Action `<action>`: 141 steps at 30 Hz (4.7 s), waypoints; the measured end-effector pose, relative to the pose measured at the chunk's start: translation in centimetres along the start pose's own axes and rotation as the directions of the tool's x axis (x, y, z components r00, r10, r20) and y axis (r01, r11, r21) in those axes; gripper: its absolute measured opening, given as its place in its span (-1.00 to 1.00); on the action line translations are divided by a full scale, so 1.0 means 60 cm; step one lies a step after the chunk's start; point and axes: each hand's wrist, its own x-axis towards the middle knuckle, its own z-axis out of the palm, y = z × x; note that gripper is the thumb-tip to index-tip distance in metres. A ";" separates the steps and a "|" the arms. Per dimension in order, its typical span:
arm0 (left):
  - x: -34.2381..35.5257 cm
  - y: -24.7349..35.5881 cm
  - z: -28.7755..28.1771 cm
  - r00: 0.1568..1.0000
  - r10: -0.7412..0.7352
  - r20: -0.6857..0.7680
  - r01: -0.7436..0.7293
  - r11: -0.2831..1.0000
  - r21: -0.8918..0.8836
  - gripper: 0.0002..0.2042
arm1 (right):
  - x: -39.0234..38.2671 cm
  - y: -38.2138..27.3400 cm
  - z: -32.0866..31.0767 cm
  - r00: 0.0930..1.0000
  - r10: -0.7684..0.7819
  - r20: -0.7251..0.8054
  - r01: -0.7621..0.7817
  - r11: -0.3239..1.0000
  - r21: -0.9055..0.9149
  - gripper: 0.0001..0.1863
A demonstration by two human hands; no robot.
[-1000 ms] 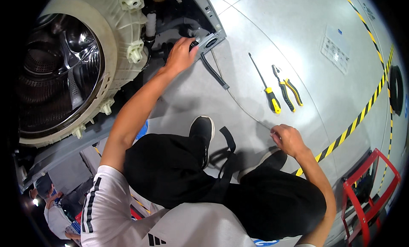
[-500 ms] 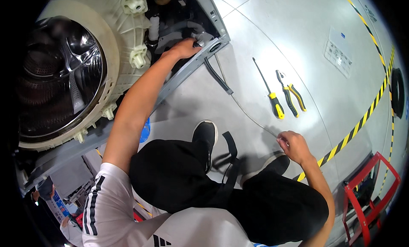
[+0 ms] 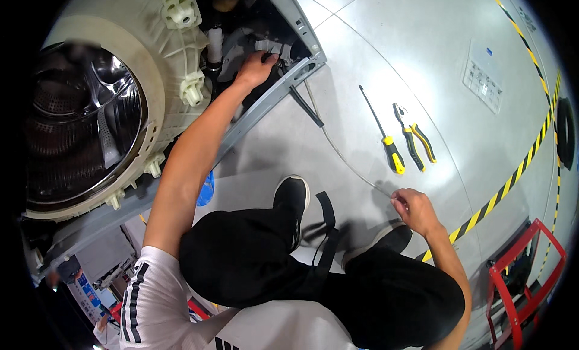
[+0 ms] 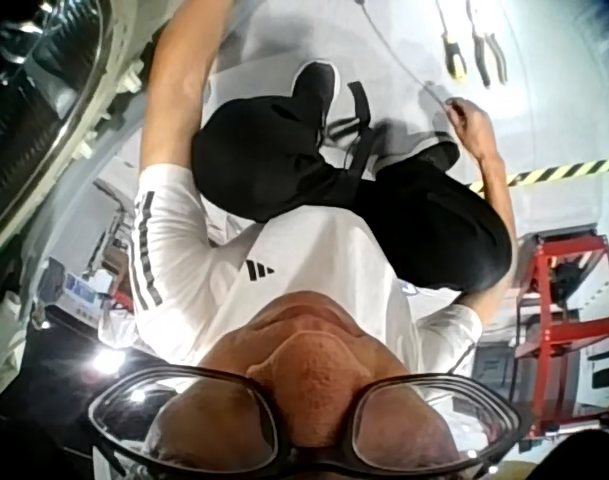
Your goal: The person unscrews a part from a washing machine frame with a screwdriver, places a screw into a parts tray, and then uses pliers to loosen a metal clamp on a black rubber hose connected to the white pump housing.
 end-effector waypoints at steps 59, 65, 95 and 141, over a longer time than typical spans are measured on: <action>-0.050 -0.043 -0.010 0.978 0.146 -0.145 -0.206 0.715 -0.668 -0.53 | 0.391 -0.314 -0.004 0.987 -0.040 0.157 -0.016 0.939 0.344 -0.39; -0.058 -0.035 -0.020 0.980 0.165 -0.113 -0.195 0.664 -0.722 -0.55 | 0.418 -0.321 0.051 0.994 0.067 0.086 -0.105 0.802 0.588 -0.32; -0.066 -0.045 -0.041 0.964 0.160 -0.212 -0.265 0.605 -0.750 -0.67 | 0.436 -0.311 0.063 0.991 -0.124 0.055 0.033 0.615 0.788 -0.30; -0.056 -0.034 -0.031 0.929 0.078 -0.361 -0.300 0.728 -0.616 -0.38 | 0.514 -0.348 0.084 0.841 -0.199 -0.503 0.167 0.980 -0.108 -0.77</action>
